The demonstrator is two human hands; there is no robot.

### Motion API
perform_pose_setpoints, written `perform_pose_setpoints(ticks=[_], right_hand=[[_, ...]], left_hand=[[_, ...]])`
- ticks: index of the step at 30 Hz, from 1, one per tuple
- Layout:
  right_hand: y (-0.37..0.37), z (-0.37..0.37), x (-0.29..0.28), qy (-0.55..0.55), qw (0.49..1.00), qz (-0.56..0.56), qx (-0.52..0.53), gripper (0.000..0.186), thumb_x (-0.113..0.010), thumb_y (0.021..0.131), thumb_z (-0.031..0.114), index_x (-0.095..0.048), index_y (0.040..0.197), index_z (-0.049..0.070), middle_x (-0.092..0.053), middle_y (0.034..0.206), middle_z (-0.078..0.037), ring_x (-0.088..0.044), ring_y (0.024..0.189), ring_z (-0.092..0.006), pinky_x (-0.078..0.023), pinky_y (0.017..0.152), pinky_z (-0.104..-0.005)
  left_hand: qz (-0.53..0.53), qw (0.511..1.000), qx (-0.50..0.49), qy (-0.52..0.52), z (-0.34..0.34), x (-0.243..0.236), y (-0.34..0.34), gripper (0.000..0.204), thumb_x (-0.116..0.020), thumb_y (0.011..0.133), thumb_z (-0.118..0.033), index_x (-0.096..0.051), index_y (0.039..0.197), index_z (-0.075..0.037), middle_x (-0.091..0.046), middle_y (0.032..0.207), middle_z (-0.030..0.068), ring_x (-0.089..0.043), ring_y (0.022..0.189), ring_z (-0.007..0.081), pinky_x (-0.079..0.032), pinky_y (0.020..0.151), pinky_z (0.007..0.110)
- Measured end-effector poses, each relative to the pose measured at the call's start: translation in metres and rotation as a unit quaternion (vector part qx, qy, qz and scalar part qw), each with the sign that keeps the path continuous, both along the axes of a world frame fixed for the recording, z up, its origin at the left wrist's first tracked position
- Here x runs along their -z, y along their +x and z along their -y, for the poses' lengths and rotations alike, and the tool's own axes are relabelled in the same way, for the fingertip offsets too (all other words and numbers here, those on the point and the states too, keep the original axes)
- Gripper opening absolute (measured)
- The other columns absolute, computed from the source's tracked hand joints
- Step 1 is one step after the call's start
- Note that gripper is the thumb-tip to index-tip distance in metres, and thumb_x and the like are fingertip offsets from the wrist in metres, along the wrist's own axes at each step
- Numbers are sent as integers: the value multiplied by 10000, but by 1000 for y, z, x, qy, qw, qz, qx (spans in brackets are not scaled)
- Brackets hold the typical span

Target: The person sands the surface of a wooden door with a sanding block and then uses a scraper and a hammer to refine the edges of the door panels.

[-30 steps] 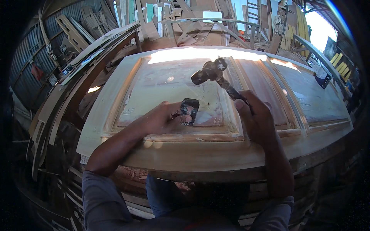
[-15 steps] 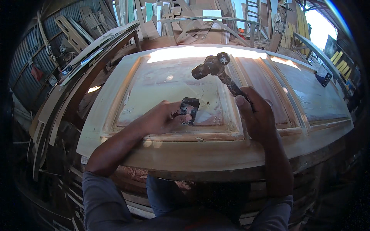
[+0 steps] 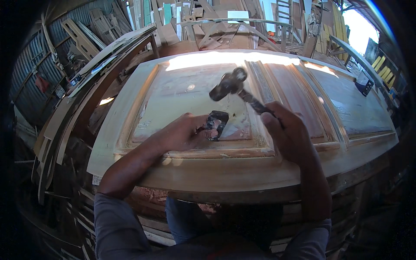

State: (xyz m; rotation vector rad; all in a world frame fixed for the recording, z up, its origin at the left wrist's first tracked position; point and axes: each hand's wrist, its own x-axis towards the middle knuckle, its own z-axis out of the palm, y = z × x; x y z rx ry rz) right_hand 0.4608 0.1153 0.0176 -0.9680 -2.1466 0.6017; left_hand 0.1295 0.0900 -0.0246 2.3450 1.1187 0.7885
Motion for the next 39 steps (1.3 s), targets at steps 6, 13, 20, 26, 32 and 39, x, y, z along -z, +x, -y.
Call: perform_pose_setpoints(ticks=[6, 13, 20, 26, 32, 39], right_hand=[[5, -9, 13, 17, 996, -83, -1, 313, -617, 1133, 318, -697, 1223, 29, -540, 715, -8, -472, 647, -86, -412, 616, -304], [-2, -6, 11, 46, 996, -71, 11, 291, -653, 1115, 295, -693, 1196, 18, -550, 711, -81, -513, 680, -132, -475, 681, -340], [5, -13, 15, 66, 991, -103, 45, 303, -639, 1122, 313, -694, 1197, 24, -536, 727, -64, -484, 685, -124, -457, 672, -339], [5, -17, 13, 42, 988, -139, 54, 302, -631, 1131, 316, -691, 1182, 24, -530, 747, -42, -467, 711, -103, -437, 677, -321], [5, -14, 12, 36, 986, -152, 51, 292, -626, 1141, 306, -698, 1166, 25, -505, 741, -2, -442, 700, -94, -410, 659, -315], [7, -20, 17, 17, 982, -182, 56, 336, -619, 1157, 349, -712, 1163, 26, -535, 747, 30, -466, 678, -64, -411, 632, -289]], left_hand=[[11, 1000, -29, -5, 2, -9, -5, 257, -704, 1066, -110, -681, 1304, -16, -806, 984, 173, -792, 809, 248, -571, 739, 421], [181, 983, -19, -1, 4, -2, 1, 361, -671, 1099, -225, -662, 1414, -48, -760, 981, 68, -676, 884, 170, -550, 855, 364], [97, 991, -54, -81, -4, -3, -12, 480, -620, 1087, -362, -596, 1388, 11, -543, 1088, 79, -526, 995, 192, -466, 899, 357], [-18, 995, -85, 43, 3, -26, 6, 480, -795, 1038, -351, -624, 1322, -3, -642, 1055, 121, -552, 918, 204, -486, 839, 399], [-1, 1000, -24, 6, -13, -42, 36, 373, -745, 1085, -326, -674, 1305, -33, -675, 846, 127, -554, 747, 196, -504, 741, 401], [112, 992, 17, -54, -20, -12, 37, 291, -687, 1130, -307, -687, 1102, -17, -612, 757, 55, -508, 727, 130, -486, 696, 384]])
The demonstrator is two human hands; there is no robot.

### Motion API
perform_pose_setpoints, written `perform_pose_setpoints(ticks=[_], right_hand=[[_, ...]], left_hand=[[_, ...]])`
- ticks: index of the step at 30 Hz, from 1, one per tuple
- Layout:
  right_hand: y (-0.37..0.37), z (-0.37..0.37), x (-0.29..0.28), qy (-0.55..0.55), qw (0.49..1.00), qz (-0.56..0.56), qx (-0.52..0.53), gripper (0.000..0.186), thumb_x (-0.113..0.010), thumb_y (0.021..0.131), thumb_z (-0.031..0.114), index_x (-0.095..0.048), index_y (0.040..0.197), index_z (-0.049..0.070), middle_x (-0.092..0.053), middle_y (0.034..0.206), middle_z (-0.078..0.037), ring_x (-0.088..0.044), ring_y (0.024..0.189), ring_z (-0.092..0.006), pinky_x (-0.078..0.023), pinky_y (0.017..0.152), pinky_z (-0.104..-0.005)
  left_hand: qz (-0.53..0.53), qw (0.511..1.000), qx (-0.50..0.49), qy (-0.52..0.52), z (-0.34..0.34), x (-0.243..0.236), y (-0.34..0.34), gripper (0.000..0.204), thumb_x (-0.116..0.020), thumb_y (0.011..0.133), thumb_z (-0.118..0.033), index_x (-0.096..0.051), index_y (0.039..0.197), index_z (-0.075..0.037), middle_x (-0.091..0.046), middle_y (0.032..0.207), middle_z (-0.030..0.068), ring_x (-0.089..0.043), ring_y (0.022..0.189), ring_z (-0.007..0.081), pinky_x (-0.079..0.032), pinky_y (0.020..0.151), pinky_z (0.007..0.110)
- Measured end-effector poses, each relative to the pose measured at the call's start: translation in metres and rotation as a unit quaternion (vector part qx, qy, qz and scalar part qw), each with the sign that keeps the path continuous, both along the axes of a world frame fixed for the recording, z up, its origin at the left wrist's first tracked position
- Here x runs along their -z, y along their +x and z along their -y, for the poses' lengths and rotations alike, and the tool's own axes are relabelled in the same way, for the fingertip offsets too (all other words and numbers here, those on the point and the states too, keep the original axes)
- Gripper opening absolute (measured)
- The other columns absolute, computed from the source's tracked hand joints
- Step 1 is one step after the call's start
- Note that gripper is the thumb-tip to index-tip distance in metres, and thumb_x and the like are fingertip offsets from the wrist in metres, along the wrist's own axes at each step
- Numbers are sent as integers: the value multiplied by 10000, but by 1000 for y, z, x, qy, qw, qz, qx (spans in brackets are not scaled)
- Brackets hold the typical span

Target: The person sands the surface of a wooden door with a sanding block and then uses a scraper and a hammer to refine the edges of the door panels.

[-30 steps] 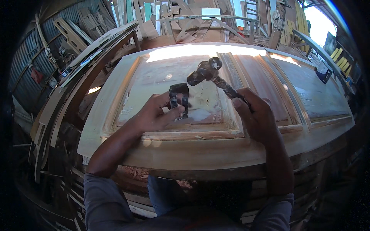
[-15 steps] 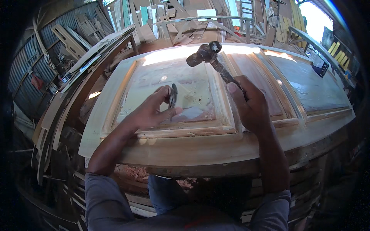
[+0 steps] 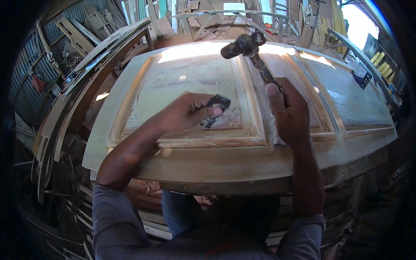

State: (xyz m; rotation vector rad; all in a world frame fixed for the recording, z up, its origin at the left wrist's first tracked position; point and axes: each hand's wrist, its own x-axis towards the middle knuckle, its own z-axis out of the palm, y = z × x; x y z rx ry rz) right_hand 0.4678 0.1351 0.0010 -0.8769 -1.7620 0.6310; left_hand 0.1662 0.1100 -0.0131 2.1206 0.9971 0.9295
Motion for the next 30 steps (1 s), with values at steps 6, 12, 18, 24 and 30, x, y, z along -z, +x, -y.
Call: perform_pose_setpoints(ticks=[6, 12, 18, 24, 30], right_hand=[[1, 1, -2, -4, 1000, -6, -5, 362, -610, 1161, 364, -718, 1189, 19, -556, 749, 31, -482, 670, -63, -421, 630, -284], [1, 2, 0, 8, 1000, 4, -11, 377, -609, 1160, 373, -717, 1212, 16, -558, 752, 25, -492, 685, -65, -424, 642, -276], [4, 0, 3, 4, 1000, 4, -6, 371, -617, 1157, 372, -715, 1199, 16, -547, 749, 25, -488, 688, -66, -415, 637, -280], [-2, 5, 4, 8, 1000, 7, -7, 321, -615, 1163, 323, -722, 1182, 21, -523, 737, 42, -457, 668, -51, -381, 614, -269], [-11, 9, 4, 0, 1000, 24, -12, 313, -613, 1166, 319, -729, 1181, 29, -499, 728, 57, -427, 663, -37, -344, 606, -255]], left_hand=[[-25, 1000, 3, -16, 3, -8, -17, 247, -709, 1108, -258, -681, 1090, -14, -608, 753, 29, -519, 738, 135, -492, 717, 370], [-70, 997, -30, -18, -3, 1, -26, 229, -710, 1099, -200, -646, 1219, -16, -696, 958, 88, -605, 902, 159, -540, 850, 373], [41, 986, -138, -89, 1, -20, -45, 383, -837, 1014, -236, -480, 1036, -96, -680, 969, 69, -664, 981, 154, -554, 894, 365], [58, 969, -183, -154, 38, -12, -106, 469, -928, 941, -248, -541, 1144, -78, -725, 991, 72, -692, 1009, 152, -556, 970, 350], [37, 985, -135, -102, 47, 15, -109, 314, -830, 1030, -312, -792, 1176, -37, -815, 1144, 49, -739, 1119, 176, -557, 1048, 373]])
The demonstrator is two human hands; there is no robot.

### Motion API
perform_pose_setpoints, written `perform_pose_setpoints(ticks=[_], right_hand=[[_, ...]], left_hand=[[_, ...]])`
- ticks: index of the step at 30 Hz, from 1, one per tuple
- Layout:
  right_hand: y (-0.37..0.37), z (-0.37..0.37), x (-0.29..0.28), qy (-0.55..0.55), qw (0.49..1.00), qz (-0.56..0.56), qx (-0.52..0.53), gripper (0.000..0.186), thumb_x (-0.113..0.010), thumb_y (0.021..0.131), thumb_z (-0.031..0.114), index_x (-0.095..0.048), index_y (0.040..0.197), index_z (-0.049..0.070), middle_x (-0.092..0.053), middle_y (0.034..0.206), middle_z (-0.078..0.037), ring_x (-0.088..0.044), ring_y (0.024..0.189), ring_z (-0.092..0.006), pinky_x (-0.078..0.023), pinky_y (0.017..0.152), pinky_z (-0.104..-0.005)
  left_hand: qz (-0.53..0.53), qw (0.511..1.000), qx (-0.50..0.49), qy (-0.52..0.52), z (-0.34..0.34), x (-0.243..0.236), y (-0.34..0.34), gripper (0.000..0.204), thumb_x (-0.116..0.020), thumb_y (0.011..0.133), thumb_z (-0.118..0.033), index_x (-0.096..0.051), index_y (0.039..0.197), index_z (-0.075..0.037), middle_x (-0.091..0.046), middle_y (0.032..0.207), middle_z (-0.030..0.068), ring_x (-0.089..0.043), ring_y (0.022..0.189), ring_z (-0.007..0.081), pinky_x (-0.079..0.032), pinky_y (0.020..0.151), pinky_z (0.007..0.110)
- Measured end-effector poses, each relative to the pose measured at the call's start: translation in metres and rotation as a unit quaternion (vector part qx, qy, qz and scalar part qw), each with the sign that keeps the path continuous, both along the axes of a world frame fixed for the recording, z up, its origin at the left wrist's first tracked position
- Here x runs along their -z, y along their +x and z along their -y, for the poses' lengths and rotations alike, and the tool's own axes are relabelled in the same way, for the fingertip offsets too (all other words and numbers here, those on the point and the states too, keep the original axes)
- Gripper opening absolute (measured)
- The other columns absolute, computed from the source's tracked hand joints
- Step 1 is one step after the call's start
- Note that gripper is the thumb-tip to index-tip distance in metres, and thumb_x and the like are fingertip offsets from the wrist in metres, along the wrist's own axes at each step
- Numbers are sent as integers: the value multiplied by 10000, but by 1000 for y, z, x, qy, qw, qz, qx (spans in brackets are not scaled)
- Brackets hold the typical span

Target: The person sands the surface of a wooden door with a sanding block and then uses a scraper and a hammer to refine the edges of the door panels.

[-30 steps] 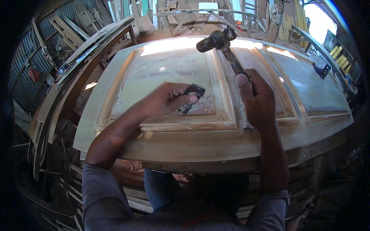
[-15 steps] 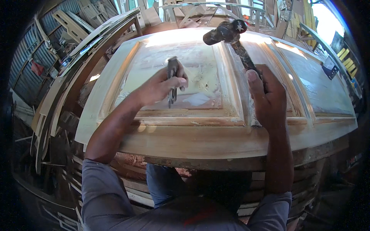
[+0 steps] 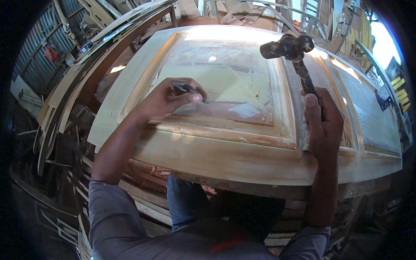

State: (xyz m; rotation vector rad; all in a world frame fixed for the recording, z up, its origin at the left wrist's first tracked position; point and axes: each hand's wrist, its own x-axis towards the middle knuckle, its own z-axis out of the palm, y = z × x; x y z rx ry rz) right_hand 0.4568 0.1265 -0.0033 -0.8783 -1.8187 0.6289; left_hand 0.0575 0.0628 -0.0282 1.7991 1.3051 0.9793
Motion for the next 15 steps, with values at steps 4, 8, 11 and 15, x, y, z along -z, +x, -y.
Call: perform_pose_setpoints(ticks=[4, 8, 11, 15], right_hand=[[0, -3, 2, -5, 999, 13, 30, 318, -616, 1164, 325, -734, 1197, 32, -494, 723, 60, -427, 663, -38, -338, 610, -257], [2, -7, 1, -15, 998, 49, 41, 313, -631, 1157, 318, -735, 1188, 24, -502, 724, 54, -424, 669, -44, -338, 612, -268], [5, -10, 2, 7, 993, 110, 43, 281, -670, 1133, 302, -743, 1135, 31, -515, 720, 42, -418, 670, -50, -332, 611, -279], [7, -7, -11, 25, 974, 209, 79, 207, -812, 1016, 240, -744, 1043, 47, -508, 675, 41, -412, 643, -59, -329, 597, -299]], left_hand=[[-29, 996, -78, 10, -3, -2, 2, 395, -797, 1048, -400, -826, 1194, -35, -848, 1050, 88, -776, 1023, 183, -600, 971, 369], [50, 998, -35, -2, -1, 1, -8, 438, -796, 1045, -421, -818, 1177, -4, -843, 1059, 108, -779, 1034, 188, -606, 968, 362], [10, 999, -45, -9, 2, 2, -6, 486, -799, 1038, -445, -786, 1180, 19, -832, 1041, 118, -783, 1023, 188, -617, 951, 370], [49, 995, -74, 46, 1, 4, -7, 424, -789, 1061, -404, -727, 1162, 3, -777, 968, 56, -693, 932, 122, -566, 847, 328]])
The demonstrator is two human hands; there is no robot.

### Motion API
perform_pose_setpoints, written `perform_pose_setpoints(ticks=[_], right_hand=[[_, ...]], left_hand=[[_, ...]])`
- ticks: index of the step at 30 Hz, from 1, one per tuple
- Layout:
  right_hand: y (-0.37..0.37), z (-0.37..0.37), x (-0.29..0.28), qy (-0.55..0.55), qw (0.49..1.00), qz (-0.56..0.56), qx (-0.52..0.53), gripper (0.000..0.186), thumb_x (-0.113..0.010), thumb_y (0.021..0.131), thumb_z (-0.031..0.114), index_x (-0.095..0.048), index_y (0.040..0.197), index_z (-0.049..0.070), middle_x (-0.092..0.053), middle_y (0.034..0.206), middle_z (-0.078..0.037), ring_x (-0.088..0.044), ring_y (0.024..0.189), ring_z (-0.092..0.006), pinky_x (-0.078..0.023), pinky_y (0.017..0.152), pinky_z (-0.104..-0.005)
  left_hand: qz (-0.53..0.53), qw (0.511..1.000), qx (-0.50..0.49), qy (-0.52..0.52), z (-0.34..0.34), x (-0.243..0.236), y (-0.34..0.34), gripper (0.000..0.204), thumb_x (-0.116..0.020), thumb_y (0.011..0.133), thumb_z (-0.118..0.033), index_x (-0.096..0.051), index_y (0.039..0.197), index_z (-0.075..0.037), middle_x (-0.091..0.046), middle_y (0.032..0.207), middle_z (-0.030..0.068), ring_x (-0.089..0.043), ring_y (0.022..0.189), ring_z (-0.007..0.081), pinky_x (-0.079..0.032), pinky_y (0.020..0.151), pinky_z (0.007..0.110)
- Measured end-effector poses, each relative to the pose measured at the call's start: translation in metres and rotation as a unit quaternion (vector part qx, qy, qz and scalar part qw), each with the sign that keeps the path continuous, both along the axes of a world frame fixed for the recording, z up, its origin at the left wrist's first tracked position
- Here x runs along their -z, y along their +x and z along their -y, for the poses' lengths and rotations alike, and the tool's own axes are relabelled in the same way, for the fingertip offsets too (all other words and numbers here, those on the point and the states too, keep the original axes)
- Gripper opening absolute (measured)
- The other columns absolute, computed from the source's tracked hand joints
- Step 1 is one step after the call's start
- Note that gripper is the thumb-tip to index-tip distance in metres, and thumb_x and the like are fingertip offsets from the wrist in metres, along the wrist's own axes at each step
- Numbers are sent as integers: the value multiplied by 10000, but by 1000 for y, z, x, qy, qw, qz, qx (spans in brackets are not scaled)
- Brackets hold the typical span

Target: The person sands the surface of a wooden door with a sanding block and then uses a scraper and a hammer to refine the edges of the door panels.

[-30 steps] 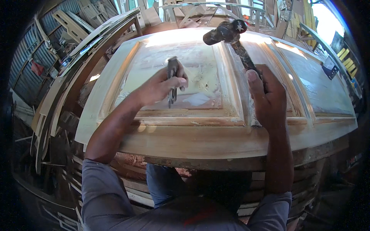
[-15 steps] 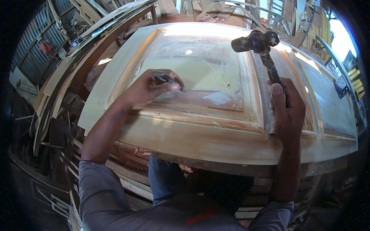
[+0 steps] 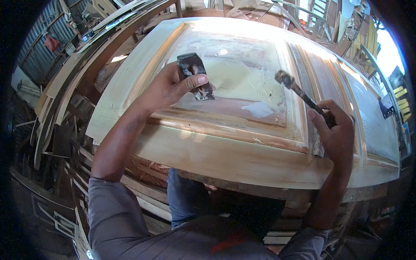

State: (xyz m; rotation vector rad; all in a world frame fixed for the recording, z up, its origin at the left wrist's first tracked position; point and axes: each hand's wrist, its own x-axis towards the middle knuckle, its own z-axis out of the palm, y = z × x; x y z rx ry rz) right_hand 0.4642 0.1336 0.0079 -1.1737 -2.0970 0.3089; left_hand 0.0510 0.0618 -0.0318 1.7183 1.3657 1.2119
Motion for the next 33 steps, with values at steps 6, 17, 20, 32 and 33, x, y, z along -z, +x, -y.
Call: perform_pose_setpoints(ticks=[6, 17, 20, 32, 33], right_hand=[[31, -15, -8, -100, 987, 96, 77, 214, -909, 870, 151, -746, 954, 41, -591, 651, 20, -500, 620, -81, -385, 597, -316], [34, -15, -4, -109, 986, 117, 53, 249, -920, 823, 163, -743, 924, 20, -662, 682, -37, -572, 623, -120, -449, 616, -329], [43, -20, 2, -134, 987, 79, 30, 277, -925, 821, 189, -737, 920, 10, -650, 674, -48, -571, 623, -132, -448, 611, -348], [49, -15, 3, -66, 998, -13, 14, 234, -804, 1010, 246, -747, 1012, 19, -566, 694, -5, -516, 609, -115, -422, 608, -333], [51, -10, 3, -65, 998, -8, 18, 234, -804, 1010, 246, -747, 1012, 19, -566, 694, -5, -516, 609, -115, -422, 608, -333]], left_hand=[[-8, 1000, 11, 12, 5, -1, 7, 273, -839, 1021, -225, -727, 1140, -6, -802, 1006, 67, -751, 947, 121, -617, 842, 333], [-22, 997, 66, 38, 2, 9, 9, 314, -757, 1095, -318, -767, 1146, -9, -759, 903, 16, -648, 810, 83, -554, 751, 315], [11, 999, 46, 7, 2, 5, 11, 303, -714, 1123, -314, -766, 1142, -17, -754, 907, 16, -658, 832, 84, -556, 775, 312], [-279, 924, 222, 141, -44, -44, 118, 380, -811, 999, -365, -743, 1112, -9, -753, 941, 215, -689, 822, 360, -538, 788, 445], [-280, 908, 263, 170, -54, -40, 126, 419, -806, 983, -391, -719, 1088, 5, -714, 923, 270, -653, 819, 496, -528, 791, 520]])
